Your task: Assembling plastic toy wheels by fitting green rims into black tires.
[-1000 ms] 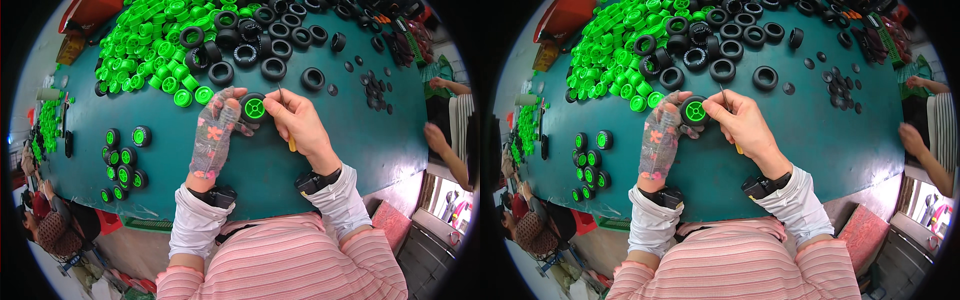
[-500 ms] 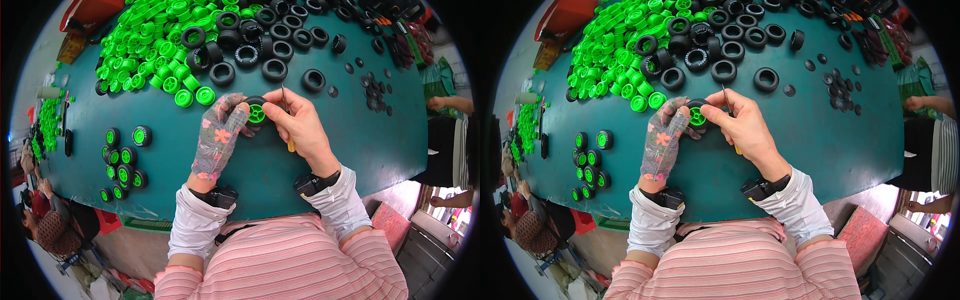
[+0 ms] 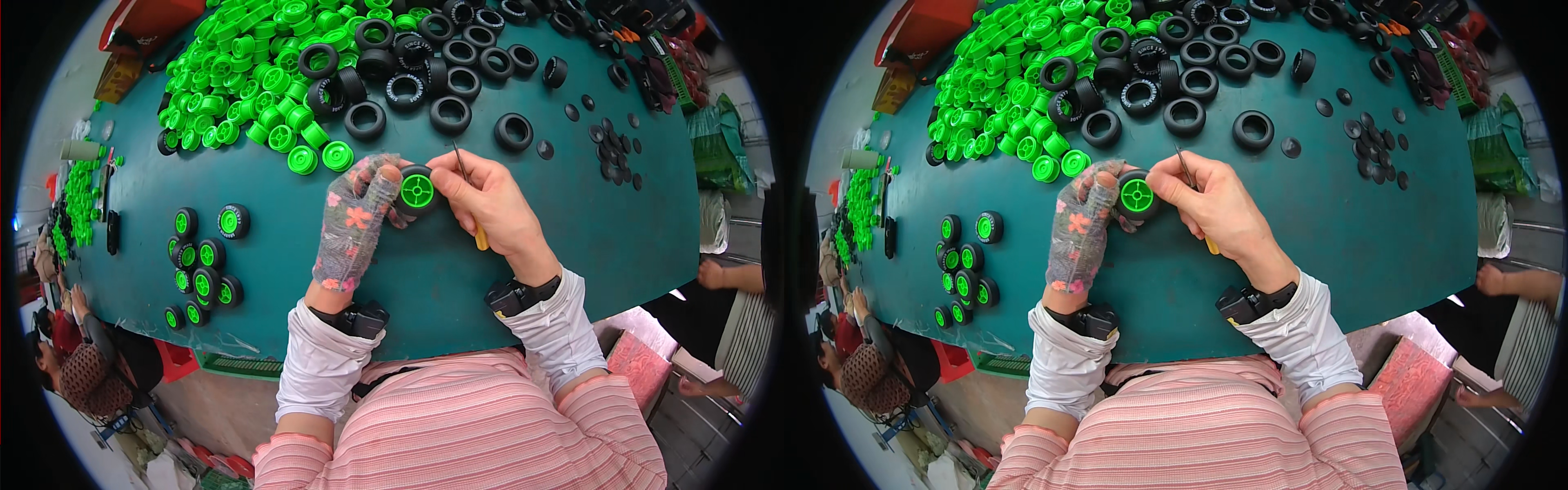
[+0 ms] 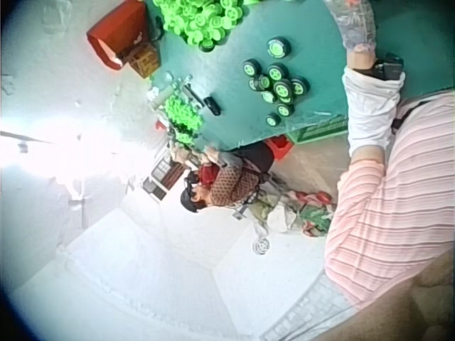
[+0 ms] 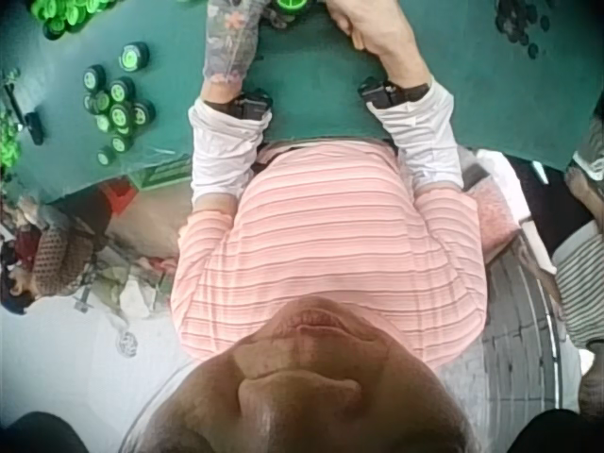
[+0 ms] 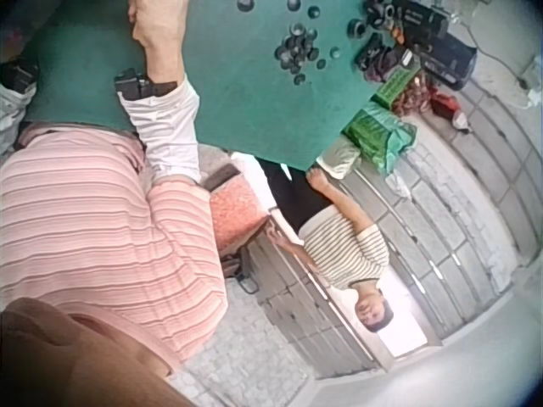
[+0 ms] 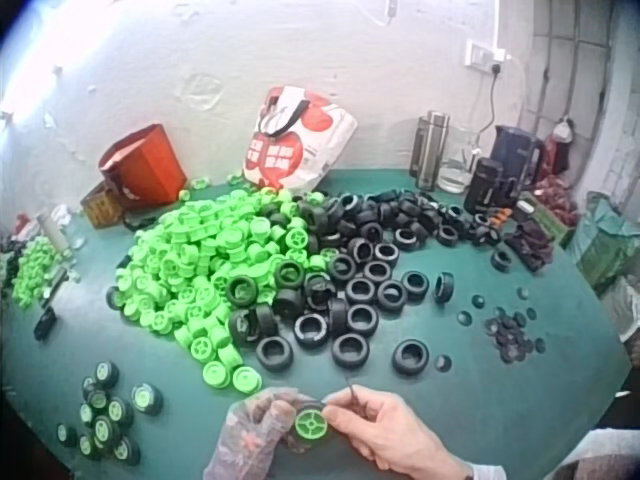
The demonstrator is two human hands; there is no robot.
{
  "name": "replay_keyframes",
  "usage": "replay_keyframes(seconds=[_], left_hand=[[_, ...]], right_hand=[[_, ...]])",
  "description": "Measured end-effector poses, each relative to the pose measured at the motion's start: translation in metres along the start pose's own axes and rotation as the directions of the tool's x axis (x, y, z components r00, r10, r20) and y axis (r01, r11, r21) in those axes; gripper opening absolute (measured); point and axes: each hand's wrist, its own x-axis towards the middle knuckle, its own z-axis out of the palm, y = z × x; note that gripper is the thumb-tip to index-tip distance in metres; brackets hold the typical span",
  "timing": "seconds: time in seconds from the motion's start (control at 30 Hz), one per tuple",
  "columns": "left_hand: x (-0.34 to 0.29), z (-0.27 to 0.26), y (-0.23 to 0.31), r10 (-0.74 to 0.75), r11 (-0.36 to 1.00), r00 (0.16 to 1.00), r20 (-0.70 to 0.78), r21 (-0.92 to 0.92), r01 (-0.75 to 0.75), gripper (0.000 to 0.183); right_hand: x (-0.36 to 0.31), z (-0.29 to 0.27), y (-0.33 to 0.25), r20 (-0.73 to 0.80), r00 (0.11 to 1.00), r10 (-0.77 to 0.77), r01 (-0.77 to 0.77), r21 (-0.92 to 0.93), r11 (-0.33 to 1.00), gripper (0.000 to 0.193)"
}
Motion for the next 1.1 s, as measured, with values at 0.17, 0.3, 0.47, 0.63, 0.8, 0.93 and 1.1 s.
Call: replay_keyframes(seconds=[0.17,0.3,0.47,0.63,0.8,0.93,1.1], left_hand=[[0.000,0.008,0.000,0.047,0.998,0.997,-0.058,-0.031,-0.049,0.046],[0.000,0.012,0.003,0.052,0.998,0.995,-0.089,0.033,-0.050,0.035],[-0.004,0.012,0.003,0.065,0.991,0.996,-0.068,0.120,-0.057,0.032],[-0.002,0.011,0.001,0.012,0.997,1.000,-0.025,-0.071,-0.013,0.037],[-0.003,0.009,0.005,0.021,0.986,1.000,-0.003,-0.167,-0.022,0.039],[0.000,0.003,0.002,0.023,0.991,1.000,-0.009,-0.130,-0.024,0.041],[0.001,0.006,0.002,0.027,0.994,1.000,0.015,-0.109,-0.025,0.035]], right_hand=[[-0.001,0.001,0.001,-0.064,0.997,-0.052,0.051,-0.021,0.998,0.023],[-0.002,0.007,-0.004,-0.091,0.991,-0.096,0.082,-0.149,0.985,0.022],[-0.002,0.006,0.003,-0.078,0.985,-0.151,0.134,-0.193,0.972,0.022],[0.000,0.003,0.007,-0.075,0.996,-0.056,0.061,0.066,0.996,0.024],[0.001,-0.003,0.006,-0.038,0.999,-0.021,0.026,0.138,0.990,0.025],[0.001,-0.001,0.005,-0.016,1.000,-0.015,0.016,0.106,0.994,0.024],[0.000,-0.002,0.005,-0.066,0.995,-0.071,0.077,0.097,0.992,0.024]])
